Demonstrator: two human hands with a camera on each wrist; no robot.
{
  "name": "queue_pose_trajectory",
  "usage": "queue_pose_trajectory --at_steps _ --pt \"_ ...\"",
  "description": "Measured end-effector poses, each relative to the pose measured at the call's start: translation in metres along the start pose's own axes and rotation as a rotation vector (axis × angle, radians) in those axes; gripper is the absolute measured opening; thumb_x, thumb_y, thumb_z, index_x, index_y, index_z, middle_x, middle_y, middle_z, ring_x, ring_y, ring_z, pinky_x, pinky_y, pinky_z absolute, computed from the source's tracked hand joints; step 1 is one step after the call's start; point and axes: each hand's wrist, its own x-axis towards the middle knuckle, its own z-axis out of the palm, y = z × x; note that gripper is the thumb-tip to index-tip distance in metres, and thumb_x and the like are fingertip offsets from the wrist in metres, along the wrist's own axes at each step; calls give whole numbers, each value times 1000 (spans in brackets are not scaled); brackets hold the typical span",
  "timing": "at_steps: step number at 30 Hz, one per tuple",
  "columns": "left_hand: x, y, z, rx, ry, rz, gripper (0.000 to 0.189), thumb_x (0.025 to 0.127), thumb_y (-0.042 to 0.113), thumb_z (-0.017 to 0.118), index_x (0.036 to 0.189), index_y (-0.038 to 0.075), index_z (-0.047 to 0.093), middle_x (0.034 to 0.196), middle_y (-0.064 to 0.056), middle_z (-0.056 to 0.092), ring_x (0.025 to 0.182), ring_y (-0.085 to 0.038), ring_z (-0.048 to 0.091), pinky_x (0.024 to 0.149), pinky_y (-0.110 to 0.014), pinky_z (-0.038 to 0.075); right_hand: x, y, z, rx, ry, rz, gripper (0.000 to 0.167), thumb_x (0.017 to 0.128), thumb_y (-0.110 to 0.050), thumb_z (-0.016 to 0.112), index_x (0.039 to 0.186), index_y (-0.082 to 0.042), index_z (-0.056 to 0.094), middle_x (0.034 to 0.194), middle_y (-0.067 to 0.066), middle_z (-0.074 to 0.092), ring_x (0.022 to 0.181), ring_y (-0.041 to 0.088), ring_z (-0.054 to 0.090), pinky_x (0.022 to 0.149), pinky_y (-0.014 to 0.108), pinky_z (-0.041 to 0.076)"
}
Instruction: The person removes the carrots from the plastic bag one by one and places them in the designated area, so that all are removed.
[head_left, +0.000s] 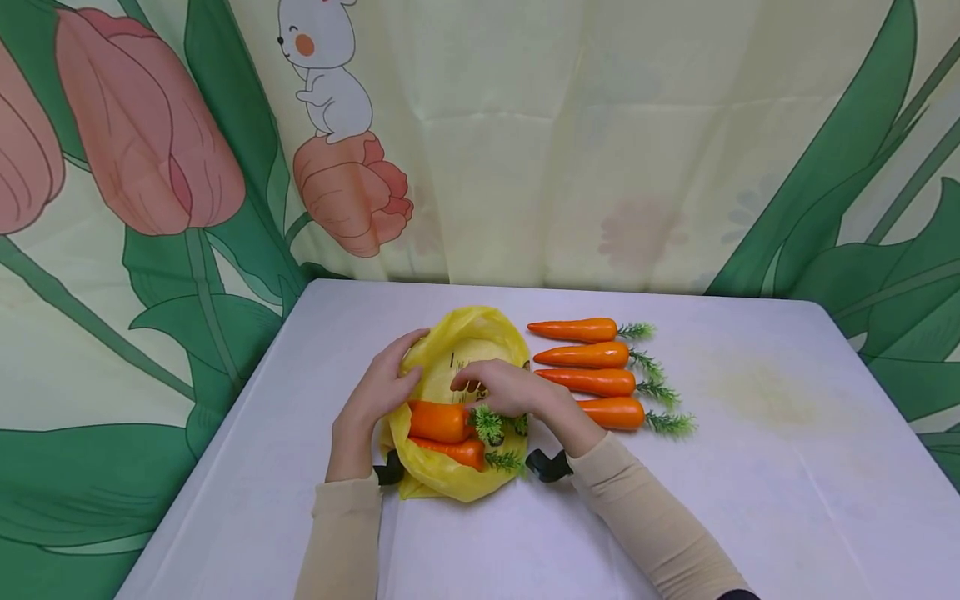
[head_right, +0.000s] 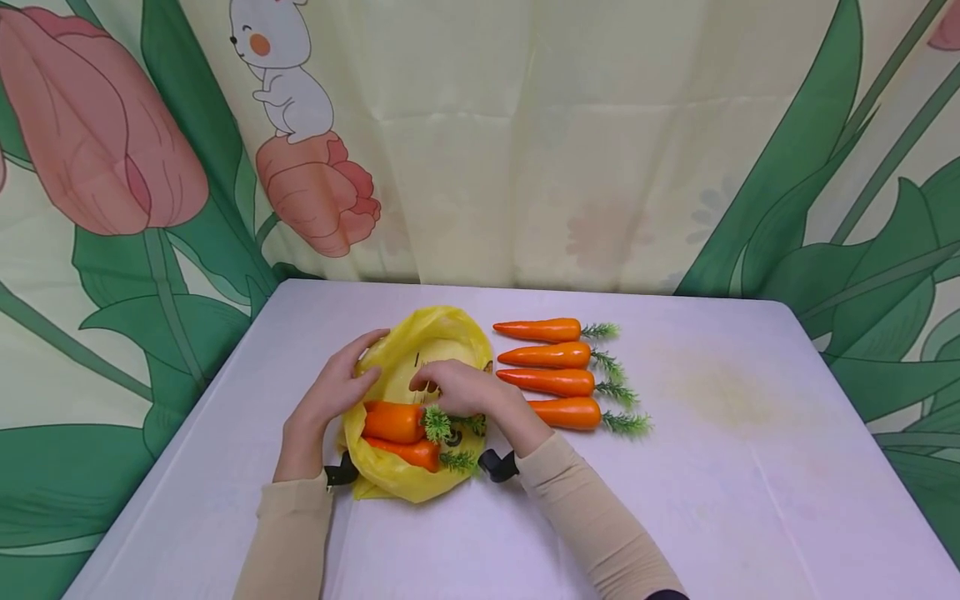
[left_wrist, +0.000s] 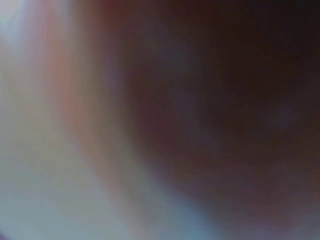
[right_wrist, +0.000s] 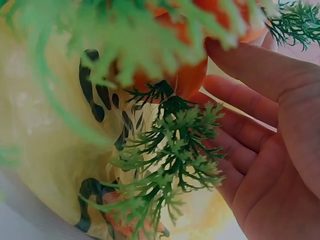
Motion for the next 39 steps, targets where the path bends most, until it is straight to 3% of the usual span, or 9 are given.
queue_pose_trajectory --at_steps 10,14,18,25,39 --pt "0 0 -1 1 -1 -3 56 96 8 53 151 13 45 152 -8 46 136 -31 43 115 -54 31 1 -1 0 2 -40 2 34 94 -14 71 127 -6 67 120 5 66 110 21 60 100 37 48" --pt "0 -1 0 -3 3 6 56 96 8 53 151 13 45 151 -8 47 136 -31 44 115 -53 31 0 -1 1 -5 -55 10 36 92 1 67 128 -7 67 120 3 66 110 19 59 100 36 48" --pt "1 -1 0 -8 4 3 56 96 8 53 152 14 45 152 -8 46 136 -30 43 114 -53 31 1 -1 3 -17 -64 24 50 86 17 54 128 -7 66 121 3 66 111 19 59 102 37 47" --pt "0 0 1 -17 -1 -16 57 97 8 54 152 15 44 152 -7 45 136 -30 43 115 -53 31 2 1 5 -50 -63 22 44 93 14 54 129 -9 66 127 4 65 118 18 57 108 37 42" --pt "0 0 0 -19 -7 -7 57 97 8 54 152 14 44 152 -8 45 136 -30 43 114 -53 31 2 4 2 -76 -36 41 44 95 15 52 128 -10 66 127 3 64 117 18 57 108 36 42"
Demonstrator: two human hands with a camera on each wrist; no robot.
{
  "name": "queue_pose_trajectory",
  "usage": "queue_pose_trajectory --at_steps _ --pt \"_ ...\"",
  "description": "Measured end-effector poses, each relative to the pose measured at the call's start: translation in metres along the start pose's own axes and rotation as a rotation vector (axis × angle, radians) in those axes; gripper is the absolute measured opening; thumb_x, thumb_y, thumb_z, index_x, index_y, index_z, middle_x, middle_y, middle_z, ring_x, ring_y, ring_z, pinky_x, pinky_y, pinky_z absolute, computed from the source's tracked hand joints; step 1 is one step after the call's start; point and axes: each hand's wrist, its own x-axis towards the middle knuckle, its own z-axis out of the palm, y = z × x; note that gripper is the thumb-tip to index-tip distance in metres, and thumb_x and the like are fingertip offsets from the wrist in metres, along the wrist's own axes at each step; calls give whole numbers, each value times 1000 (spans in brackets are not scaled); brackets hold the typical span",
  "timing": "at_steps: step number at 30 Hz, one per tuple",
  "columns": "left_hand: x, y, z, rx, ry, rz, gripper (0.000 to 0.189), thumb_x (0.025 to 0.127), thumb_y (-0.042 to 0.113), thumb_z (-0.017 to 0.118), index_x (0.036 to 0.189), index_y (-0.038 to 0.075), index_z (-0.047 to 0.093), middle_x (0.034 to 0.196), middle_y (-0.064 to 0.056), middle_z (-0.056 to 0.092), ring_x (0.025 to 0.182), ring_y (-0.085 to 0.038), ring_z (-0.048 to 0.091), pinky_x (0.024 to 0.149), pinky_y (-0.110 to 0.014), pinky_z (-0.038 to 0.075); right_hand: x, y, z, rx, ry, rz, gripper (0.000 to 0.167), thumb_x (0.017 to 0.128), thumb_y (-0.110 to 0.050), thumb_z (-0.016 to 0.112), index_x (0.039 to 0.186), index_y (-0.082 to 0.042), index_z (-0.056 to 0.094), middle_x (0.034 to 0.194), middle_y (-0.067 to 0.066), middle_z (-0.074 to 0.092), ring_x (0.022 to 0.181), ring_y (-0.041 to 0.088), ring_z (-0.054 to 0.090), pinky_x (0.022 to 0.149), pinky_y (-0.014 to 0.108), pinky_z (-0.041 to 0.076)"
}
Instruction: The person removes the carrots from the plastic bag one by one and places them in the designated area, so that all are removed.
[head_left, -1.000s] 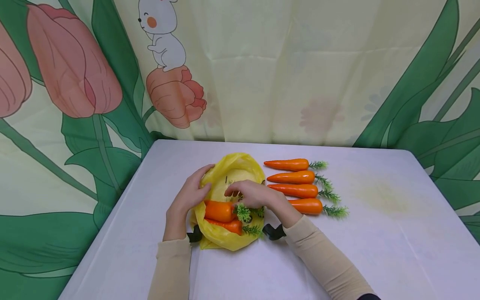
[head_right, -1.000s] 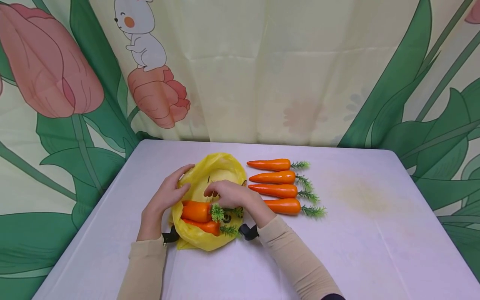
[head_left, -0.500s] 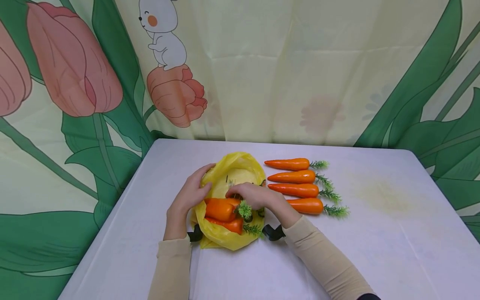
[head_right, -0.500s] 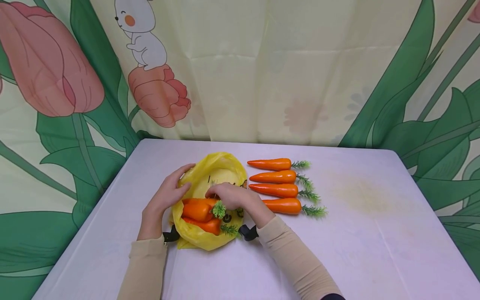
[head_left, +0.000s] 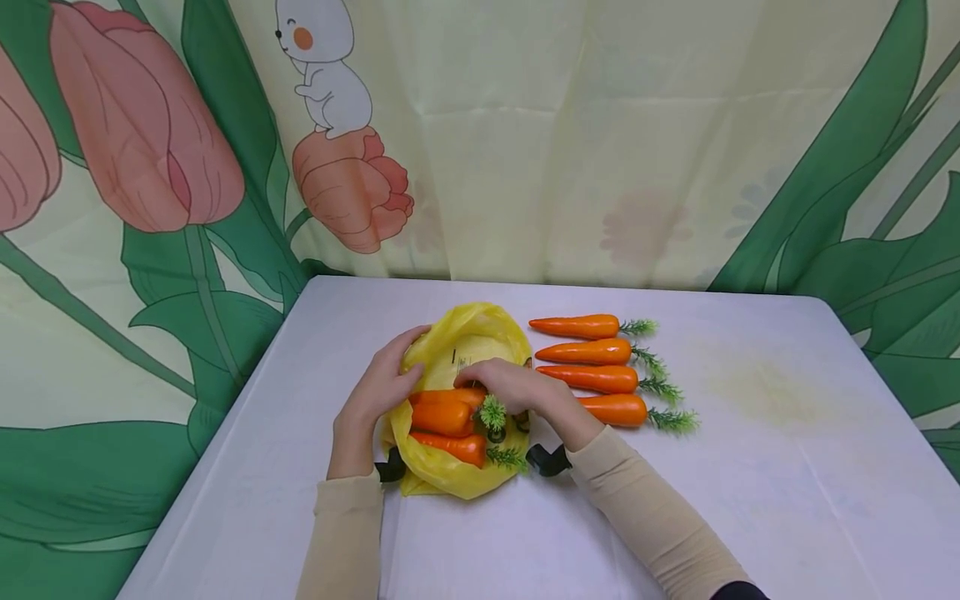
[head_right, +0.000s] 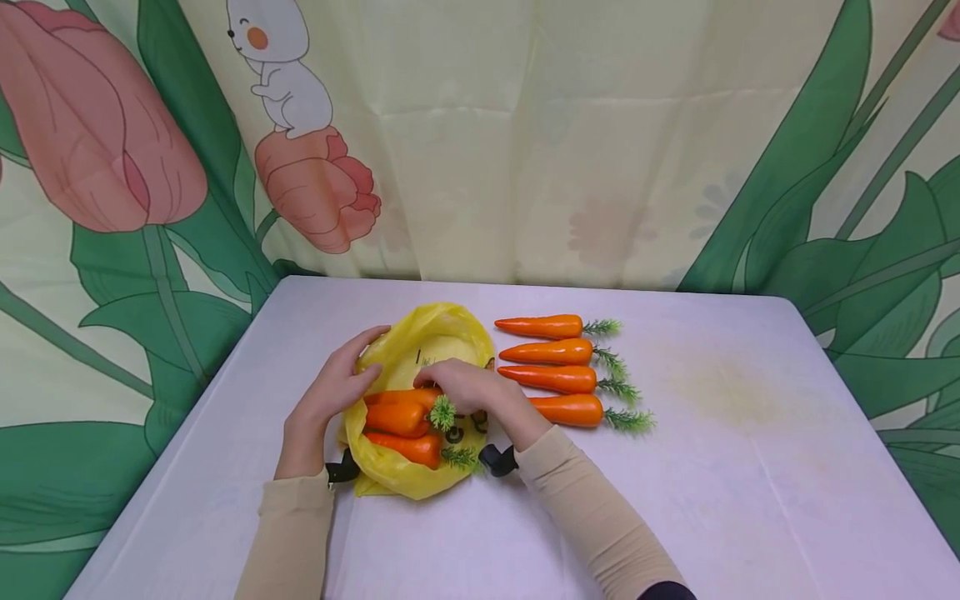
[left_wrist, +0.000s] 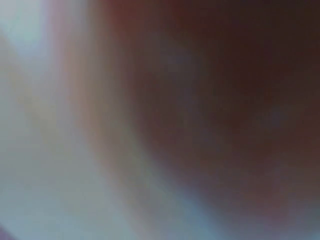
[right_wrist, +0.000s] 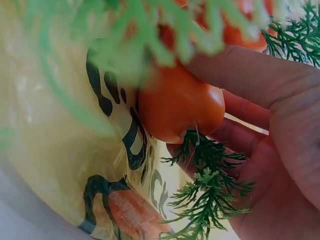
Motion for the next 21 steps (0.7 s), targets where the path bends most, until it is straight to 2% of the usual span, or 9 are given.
queue_pose_trajectory --at_steps 6,10,12,14,21 --pt "0 0 -1 2 -2 2 57 97 8 53 153 13 43 153 -9 44 137 -31 42 115 -53 30 -3 4 -1 15 33 0 45 91 13 59 128 -11 66 127 1 64 117 17 56 108 37 42" --pt "-2 0 1 10 -3 -3 56 97 8 52 153 13 43 153 -10 45 138 -31 41 115 -53 30 -9 7 -6 11 48 -3 39 91 -4 71 130 -10 66 128 2 63 115 18 57 105 37 44" --pt "-3 0 1 18 3 -3 56 97 8 52 153 12 43 152 -10 45 138 -31 42 115 -53 30 -12 8 -10 -2 61 -11 42 90 -10 75 131 -8 65 128 3 63 114 18 57 104 37 45" --pt "-3 0 0 18 8 -5 56 97 8 53 152 12 43 152 -9 45 137 -31 42 115 -53 31 -15 9 -15 -31 77 -26 43 90 -13 76 130 -7 64 128 4 63 112 19 58 101 37 46" --pt "-2 1 -3 26 12 5 57 97 7 53 153 12 43 153 -10 44 139 -31 40 115 -53 30 -30 13 -30 -58 100 13 46 91 -14 76 134 -8 62 130 5 61 111 20 56 102 39 46"
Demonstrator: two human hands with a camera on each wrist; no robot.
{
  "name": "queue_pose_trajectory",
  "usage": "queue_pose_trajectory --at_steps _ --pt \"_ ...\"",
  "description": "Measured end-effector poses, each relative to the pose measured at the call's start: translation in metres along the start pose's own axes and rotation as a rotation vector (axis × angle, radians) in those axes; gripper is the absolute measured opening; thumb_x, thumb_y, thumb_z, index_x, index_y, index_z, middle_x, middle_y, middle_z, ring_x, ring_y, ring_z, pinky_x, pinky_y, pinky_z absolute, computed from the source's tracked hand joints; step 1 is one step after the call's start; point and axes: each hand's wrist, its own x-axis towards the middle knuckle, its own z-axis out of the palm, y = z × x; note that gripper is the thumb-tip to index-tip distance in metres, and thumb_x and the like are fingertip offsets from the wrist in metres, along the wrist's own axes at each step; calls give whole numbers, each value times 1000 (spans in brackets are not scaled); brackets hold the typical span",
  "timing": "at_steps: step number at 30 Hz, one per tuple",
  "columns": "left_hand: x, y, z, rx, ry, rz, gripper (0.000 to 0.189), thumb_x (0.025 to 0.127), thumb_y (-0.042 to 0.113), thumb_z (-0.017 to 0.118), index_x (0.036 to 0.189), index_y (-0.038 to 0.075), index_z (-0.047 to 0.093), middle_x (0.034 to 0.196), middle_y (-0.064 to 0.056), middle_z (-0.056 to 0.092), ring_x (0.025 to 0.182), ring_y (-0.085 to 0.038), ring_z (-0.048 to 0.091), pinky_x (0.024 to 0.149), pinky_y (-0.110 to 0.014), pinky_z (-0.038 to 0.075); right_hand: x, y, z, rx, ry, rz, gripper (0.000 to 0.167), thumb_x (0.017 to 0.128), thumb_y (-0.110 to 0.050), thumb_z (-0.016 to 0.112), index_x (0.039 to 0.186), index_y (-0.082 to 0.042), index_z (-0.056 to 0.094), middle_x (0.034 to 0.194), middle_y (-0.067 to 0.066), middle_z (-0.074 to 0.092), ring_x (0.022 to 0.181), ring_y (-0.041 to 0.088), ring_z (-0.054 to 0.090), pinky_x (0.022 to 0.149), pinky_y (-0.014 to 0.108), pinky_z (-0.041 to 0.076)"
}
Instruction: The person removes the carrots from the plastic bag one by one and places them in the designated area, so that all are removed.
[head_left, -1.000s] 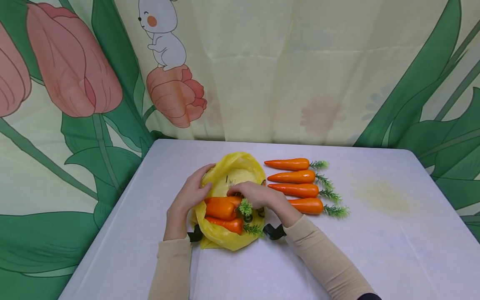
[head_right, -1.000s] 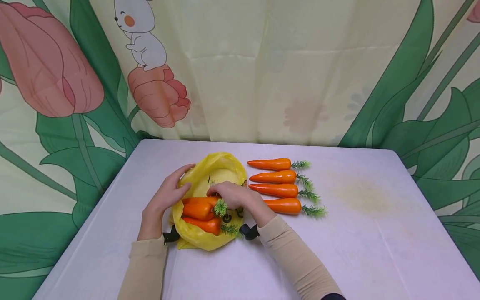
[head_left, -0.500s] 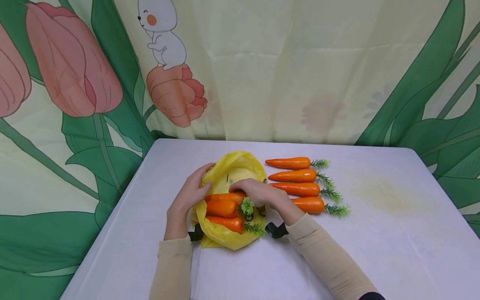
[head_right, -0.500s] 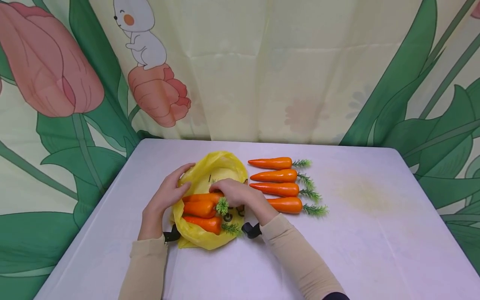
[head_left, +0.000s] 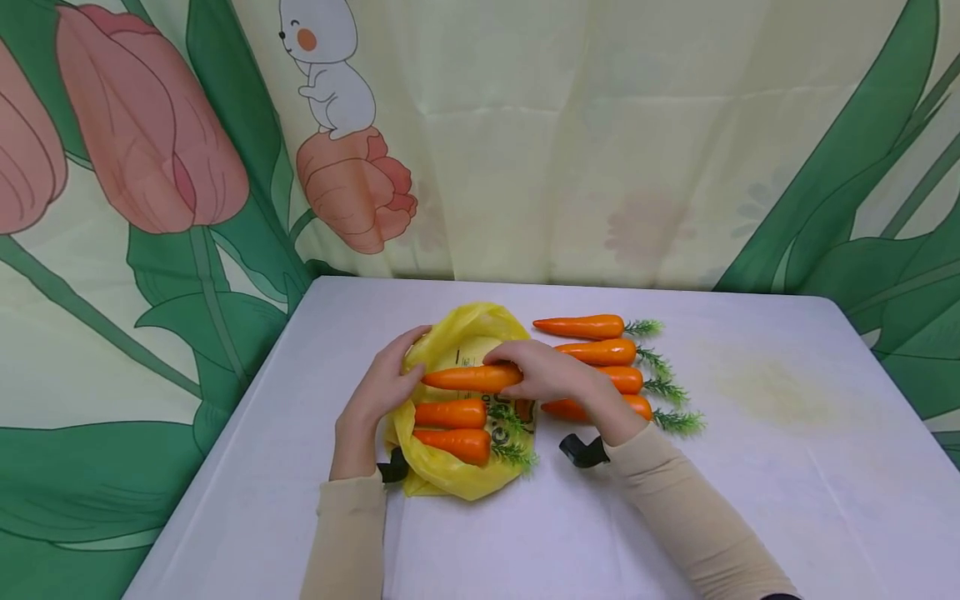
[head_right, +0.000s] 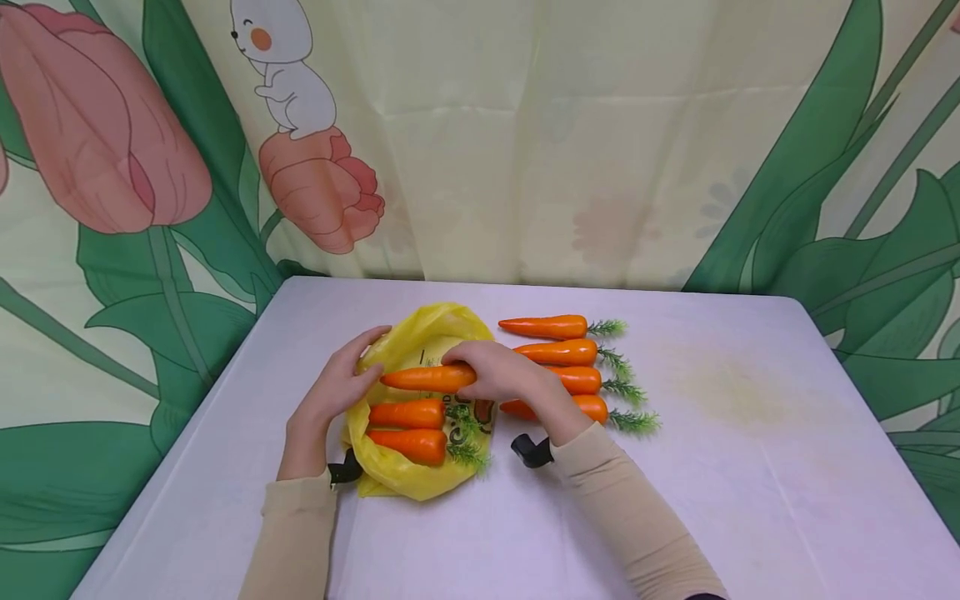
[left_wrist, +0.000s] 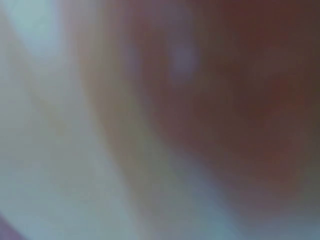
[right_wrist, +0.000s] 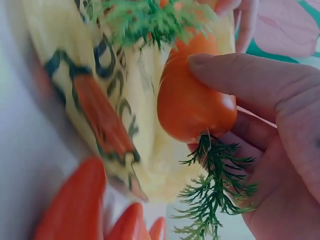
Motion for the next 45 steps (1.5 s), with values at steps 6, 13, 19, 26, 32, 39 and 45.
queue_pose_trajectory --at_steps 6,13,19,26,32,39,45 --pt "-1 0 0 0 0 -30 56 98 8 54 153 14 42 154 -9 43 140 -31 39 116 -53 29 -17 9 -12 -5 34 14 44 91 -10 72 134 -8 61 126 3 60 104 19 55 94 38 49" --pt "0 -1 1 1 5 -27 56 98 8 54 153 14 43 154 -9 43 140 -31 39 116 -53 29 -37 24 -25 -20 86 15 43 90 -8 74 131 -9 63 124 4 62 100 20 56 91 40 48" --pt "1 -1 2 -6 7 -32 57 98 8 54 153 15 43 154 -8 44 140 -30 39 115 -54 30 -55 37 -38 -11 118 75 42 90 -10 75 131 -11 63 127 4 62 98 21 56 87 41 50" --pt "0 -1 2 -7 5 -45 57 99 9 55 154 16 42 154 -8 43 141 -31 38 115 -55 29 -76 53 -50 10 163 104 42 89 -2 70 130 -10 64 123 4 62 100 23 56 87 42 49" --pt "0 0 1 -5 4 -40 56 98 9 55 153 15 43 154 -8 43 140 -31 39 115 -55 30 -93 69 -61 5 204 136 45 89 0 69 133 -4 60 126 11 61 106 28 56 95 50 49" --pt "0 -1 1 -2 3 -43 57 98 9 55 153 14 42 154 -9 43 140 -31 39 115 -55 29 -117 88 -72 -25 251 134 47 88 2 72 133 0 59 126 15 61 106 30 57 92 51 49" --pt "0 0 1 -5 3 -39 57 99 8 55 154 14 42 154 -10 42 141 -32 38 115 -55 29 -135 102 -79 -76 296 119 46 86 4 75 129 1 61 122 16 63 100 28 58 85 50 51"
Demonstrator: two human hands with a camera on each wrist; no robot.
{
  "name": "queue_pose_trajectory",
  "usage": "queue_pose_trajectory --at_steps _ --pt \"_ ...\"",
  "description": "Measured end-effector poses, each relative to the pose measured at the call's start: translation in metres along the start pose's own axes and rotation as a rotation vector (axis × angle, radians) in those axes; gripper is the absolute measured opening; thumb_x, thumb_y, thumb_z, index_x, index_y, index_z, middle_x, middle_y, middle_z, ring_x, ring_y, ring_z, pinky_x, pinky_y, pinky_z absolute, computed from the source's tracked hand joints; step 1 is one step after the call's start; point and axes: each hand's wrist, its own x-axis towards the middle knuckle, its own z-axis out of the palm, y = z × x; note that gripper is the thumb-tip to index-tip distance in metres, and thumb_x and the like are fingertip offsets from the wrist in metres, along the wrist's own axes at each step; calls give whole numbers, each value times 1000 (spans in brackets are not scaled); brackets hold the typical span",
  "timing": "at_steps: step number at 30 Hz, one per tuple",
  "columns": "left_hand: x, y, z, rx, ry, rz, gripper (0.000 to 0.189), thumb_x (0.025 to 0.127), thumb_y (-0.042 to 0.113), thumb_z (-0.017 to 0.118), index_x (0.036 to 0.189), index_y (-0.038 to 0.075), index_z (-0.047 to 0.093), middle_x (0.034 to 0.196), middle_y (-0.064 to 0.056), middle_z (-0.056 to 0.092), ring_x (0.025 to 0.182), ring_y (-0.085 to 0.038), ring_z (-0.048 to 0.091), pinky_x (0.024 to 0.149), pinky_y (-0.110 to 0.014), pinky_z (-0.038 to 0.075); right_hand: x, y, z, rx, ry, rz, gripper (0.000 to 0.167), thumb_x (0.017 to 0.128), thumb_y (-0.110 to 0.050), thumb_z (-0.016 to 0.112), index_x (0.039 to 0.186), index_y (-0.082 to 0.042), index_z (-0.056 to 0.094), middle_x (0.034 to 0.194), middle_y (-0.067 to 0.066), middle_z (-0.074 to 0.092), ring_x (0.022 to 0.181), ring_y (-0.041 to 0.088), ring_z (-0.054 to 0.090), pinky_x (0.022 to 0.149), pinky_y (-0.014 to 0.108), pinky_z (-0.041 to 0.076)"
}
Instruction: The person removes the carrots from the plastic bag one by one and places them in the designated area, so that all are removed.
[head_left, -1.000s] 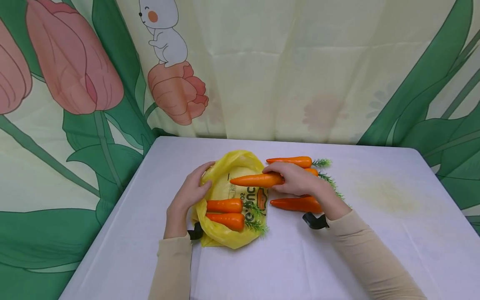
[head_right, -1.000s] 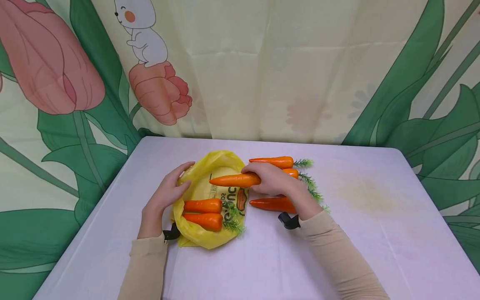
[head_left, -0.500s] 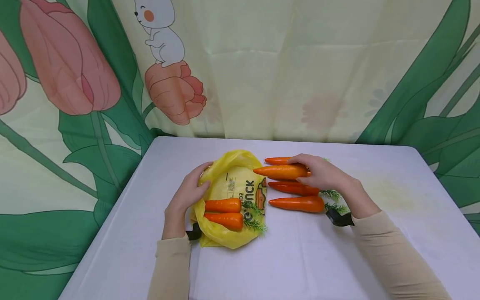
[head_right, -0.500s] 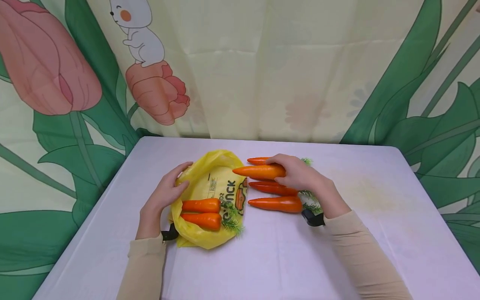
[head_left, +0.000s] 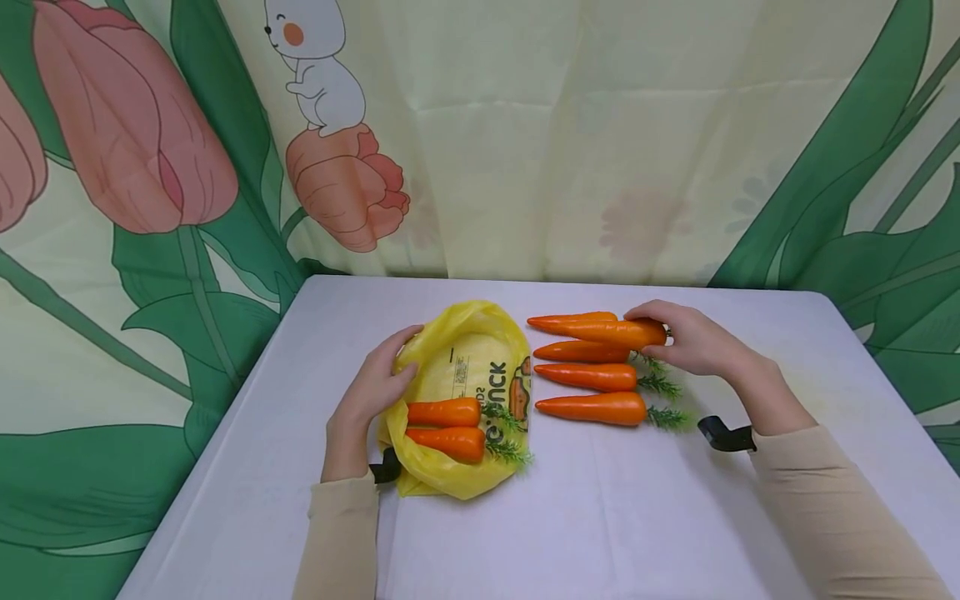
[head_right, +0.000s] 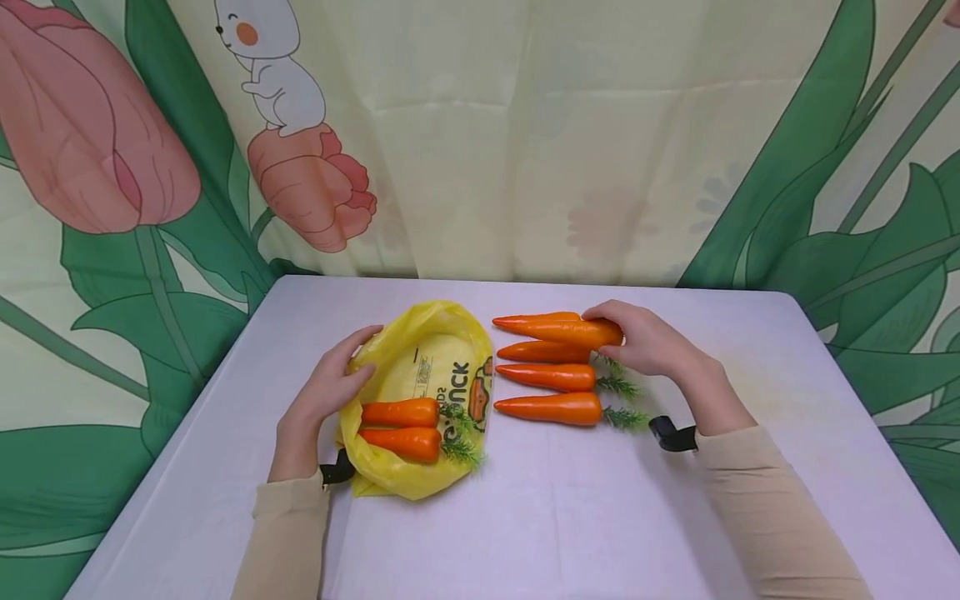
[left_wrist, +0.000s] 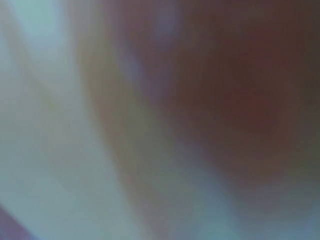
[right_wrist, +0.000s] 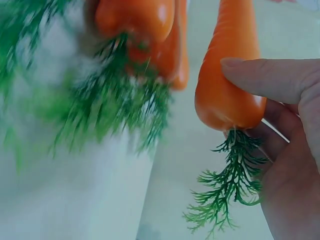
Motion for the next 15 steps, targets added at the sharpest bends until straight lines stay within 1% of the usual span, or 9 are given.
queue_pose_trajectory --at_steps 3,5,15 --pt "-1 0 0 -5 -1 -4 57 99 7 54 154 14 42 154 -10 43 140 -32 39 114 -56 30 -5 10 -3 -17 30 -5 46 84 5 76 128 1 62 120 16 64 98 28 58 84 50 51" --pt "-1 0 0 -8 -3 -6 57 99 7 54 154 14 42 154 -10 43 140 -33 39 114 -56 31 -9 16 -4 -23 43 6 46 83 6 76 127 1 62 119 16 64 98 29 58 84 50 51" --pt "-1 1 0 -6 -1 -14 57 99 7 54 154 14 41 155 -10 42 141 -32 38 115 -56 28 -20 43 -9 -41 67 67 46 82 8 76 126 2 62 120 20 63 101 34 57 88 55 48"
